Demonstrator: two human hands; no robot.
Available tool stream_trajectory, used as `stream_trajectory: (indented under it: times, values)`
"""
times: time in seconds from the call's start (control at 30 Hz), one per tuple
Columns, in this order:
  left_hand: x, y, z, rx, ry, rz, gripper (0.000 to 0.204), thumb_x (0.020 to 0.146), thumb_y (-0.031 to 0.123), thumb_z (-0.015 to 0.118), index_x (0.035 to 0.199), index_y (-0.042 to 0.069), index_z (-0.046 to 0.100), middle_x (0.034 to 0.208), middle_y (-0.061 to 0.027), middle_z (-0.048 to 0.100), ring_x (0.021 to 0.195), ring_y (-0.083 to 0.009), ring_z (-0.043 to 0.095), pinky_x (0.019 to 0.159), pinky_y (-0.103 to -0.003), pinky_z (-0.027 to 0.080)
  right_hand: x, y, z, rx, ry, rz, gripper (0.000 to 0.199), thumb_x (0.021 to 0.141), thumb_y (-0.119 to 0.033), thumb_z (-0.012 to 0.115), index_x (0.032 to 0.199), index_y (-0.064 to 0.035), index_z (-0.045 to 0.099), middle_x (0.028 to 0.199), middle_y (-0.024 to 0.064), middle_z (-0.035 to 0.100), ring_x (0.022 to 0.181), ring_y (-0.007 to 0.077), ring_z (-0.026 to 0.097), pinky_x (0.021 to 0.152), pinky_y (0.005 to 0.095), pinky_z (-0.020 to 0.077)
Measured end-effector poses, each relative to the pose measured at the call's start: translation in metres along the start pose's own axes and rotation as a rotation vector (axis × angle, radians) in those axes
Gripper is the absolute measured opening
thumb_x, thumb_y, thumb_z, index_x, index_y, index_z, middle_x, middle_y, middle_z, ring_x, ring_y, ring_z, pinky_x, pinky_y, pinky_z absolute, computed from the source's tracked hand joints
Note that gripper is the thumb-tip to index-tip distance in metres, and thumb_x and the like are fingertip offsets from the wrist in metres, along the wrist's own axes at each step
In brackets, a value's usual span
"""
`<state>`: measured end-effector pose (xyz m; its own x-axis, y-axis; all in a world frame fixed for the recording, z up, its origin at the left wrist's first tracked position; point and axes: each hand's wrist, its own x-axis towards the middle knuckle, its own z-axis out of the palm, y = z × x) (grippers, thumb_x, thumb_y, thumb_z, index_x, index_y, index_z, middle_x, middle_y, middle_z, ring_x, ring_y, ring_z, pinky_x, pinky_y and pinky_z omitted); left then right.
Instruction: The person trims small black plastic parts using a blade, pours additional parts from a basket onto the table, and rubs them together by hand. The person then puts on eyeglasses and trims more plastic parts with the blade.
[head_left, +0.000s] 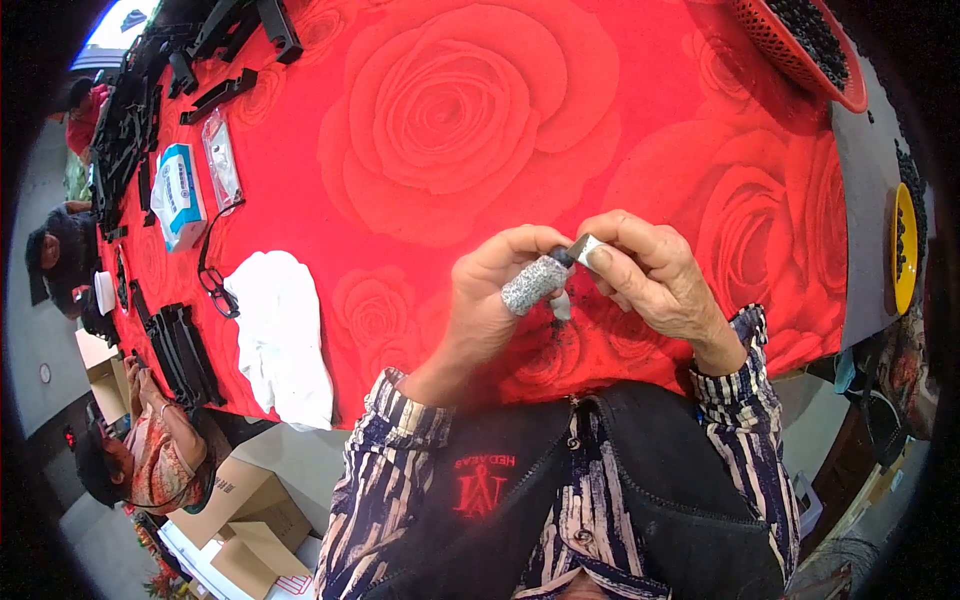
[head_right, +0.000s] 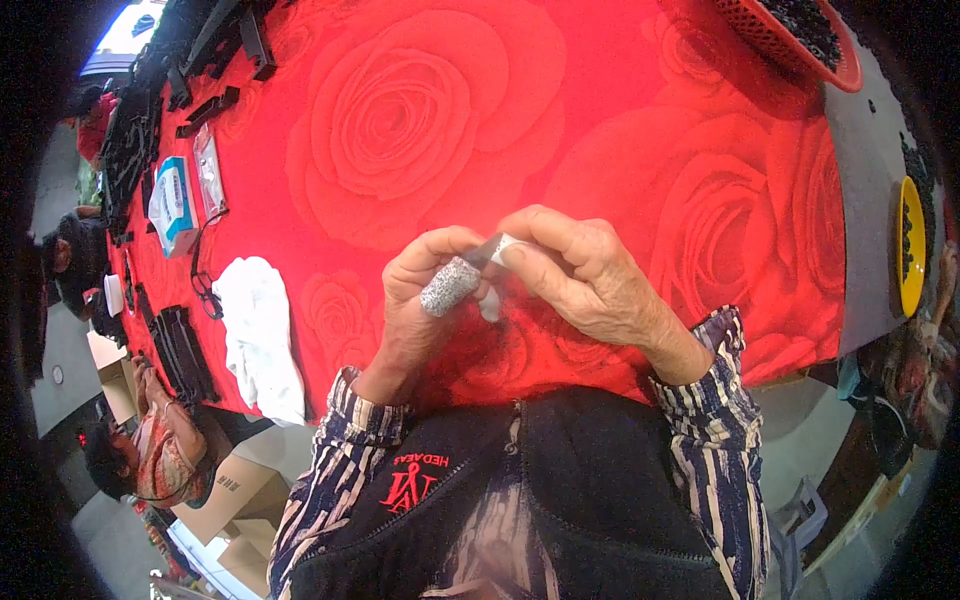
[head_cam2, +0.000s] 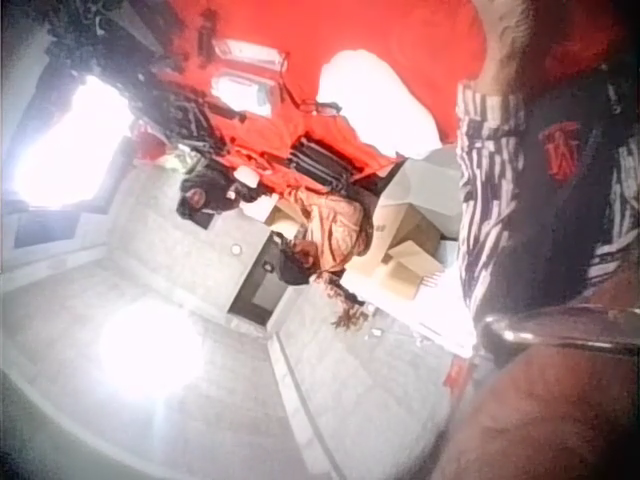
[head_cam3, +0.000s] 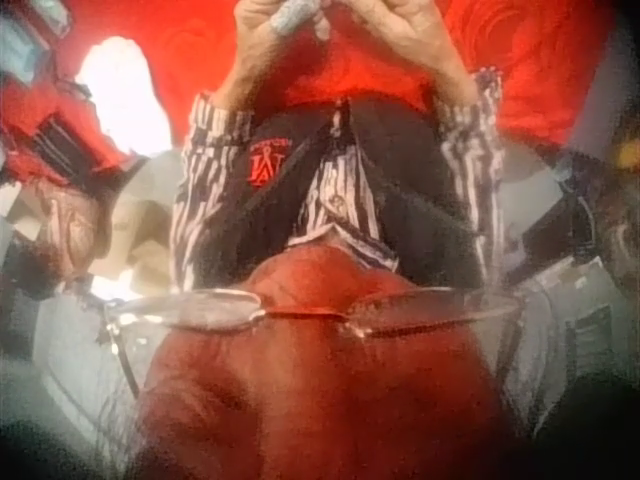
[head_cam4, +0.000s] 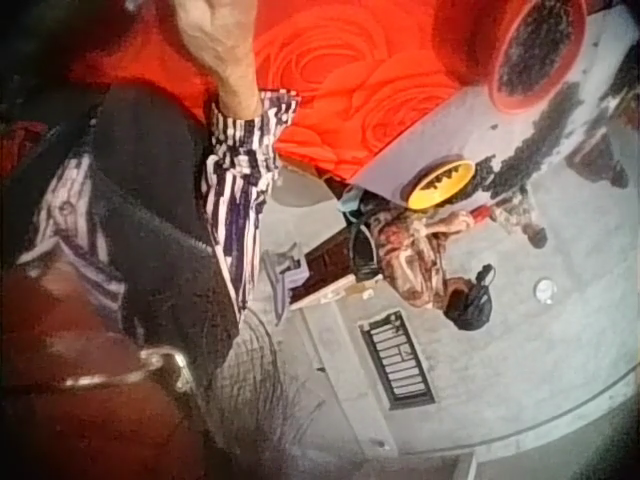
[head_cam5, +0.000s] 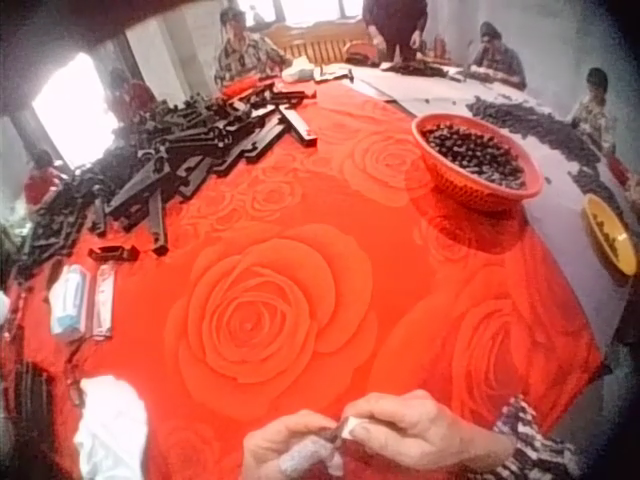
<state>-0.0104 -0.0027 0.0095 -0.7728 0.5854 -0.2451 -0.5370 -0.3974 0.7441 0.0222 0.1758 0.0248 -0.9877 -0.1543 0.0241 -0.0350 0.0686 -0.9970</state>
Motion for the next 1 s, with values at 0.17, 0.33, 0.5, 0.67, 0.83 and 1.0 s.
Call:
stream_trajectory:
  times: [0.17, 0.33, 0.5, 0.67, 0.83, 1.0]
  values:
    - [0.0, 0.001, -0.003, 0.099, -0.006, 0.041, 0.023, 0.082, -0.002, 0.058, 0.104, -0.006, 0.053, 0.088, -0.0096, 0.059, 0.071, -0.0136, 0.058, 0.058, -0.024, 0.05, 0.001, 0.0, 0.001, -0.007, -0.003, 0.016, 0.013, 0.091, -0.011, 0.047, 0.094, -0.0013, 0.055, 0.058, -0.0022, 0.046, 0.046, 0.0039, 0.042, 0.042, 0.0184, 0.0332]
    - [0.0, 0.003, 0.001, 0.125, 0.034, 0.064, 0.024, 0.081, -0.003, 0.059, 0.104, -0.006, 0.053, 0.088, -0.0096, 0.059, 0.071, -0.013, 0.059, 0.059, -0.023, 0.05, 0.002, -0.005, -0.004, 0.002, -0.048, 0.149, 0.011, 0.088, -0.006, 0.05, 0.093, 0.0018, 0.056, 0.071, 0.0063, 0.058, 0.066, 0.0088, 0.054, 0.059, 0.024, 0.0437]
    - [0.0, 0.003, -0.001, 0.214, 0.039, 0.103, 0.026, 0.08, -0.004, 0.06, 0.105, -0.007, 0.053, 0.089, -0.0097, 0.059, 0.074, -0.0124, 0.059, 0.06, -0.023, 0.051, 0.002, -0.004, -0.004, 0.02, -0.043, 0.134, 0.012, 0.088, -0.007, 0.05, 0.094, 0.0016, 0.056, 0.07, 0.0055, 0.057, 0.065, 0.0082, 0.052, 0.058, 0.0236, 0.0426]
    - [0.0, 0.004, -0.001, 0.133, 0.032, 0.037, 0.024, 0.08, -0.003, 0.06, 0.103, -0.006, 0.055, 0.088, -0.0095, 0.06, 0.073, -0.012, 0.059, 0.059, -0.022, 0.05, 0.002, -0.004, -0.004, 0.041, -0.046, 0.157, 0.012, 0.088, -0.007, 0.05, 0.093, 0.0015, 0.056, 0.071, 0.0049, 0.057, 0.066, 0.0072, 0.052, 0.058, 0.0233, 0.0425]
    - [0.002, 0.002, -0.005, 0.05, 0.014, -0.019, 0.022, 0.082, 0.001, 0.059, 0.102, -0.006, 0.056, 0.088, -0.0098, 0.061, 0.073, -0.0115, 0.059, 0.059, -0.022, 0.049, 0.0, 0.0, -0.003, 0.128, -0.026, 0.168, 0.012, 0.086, -0.007, 0.055, 0.095, 0.0006, 0.056, 0.073, 0.0045, 0.059, 0.068, 0.0067, 0.055, 0.059, 0.0222, 0.0434]
    - [0.005, -0.005, -0.008, -0.157, 0.019, -0.022, 0.021, 0.083, 0.003, 0.058, 0.103, -0.004, 0.058, 0.088, -0.0103, 0.063, 0.073, -0.0114, 0.06, 0.06, -0.023, 0.049, -0.002, -0.003, 0.005, -0.097, 0.091, -0.142, 0.025, 0.075, -0.004, 0.066, 0.098, -0.0008, 0.057, 0.077, 0.0057, 0.061, 0.064, 0.0086, 0.057, 0.054, 0.0221, 0.044]
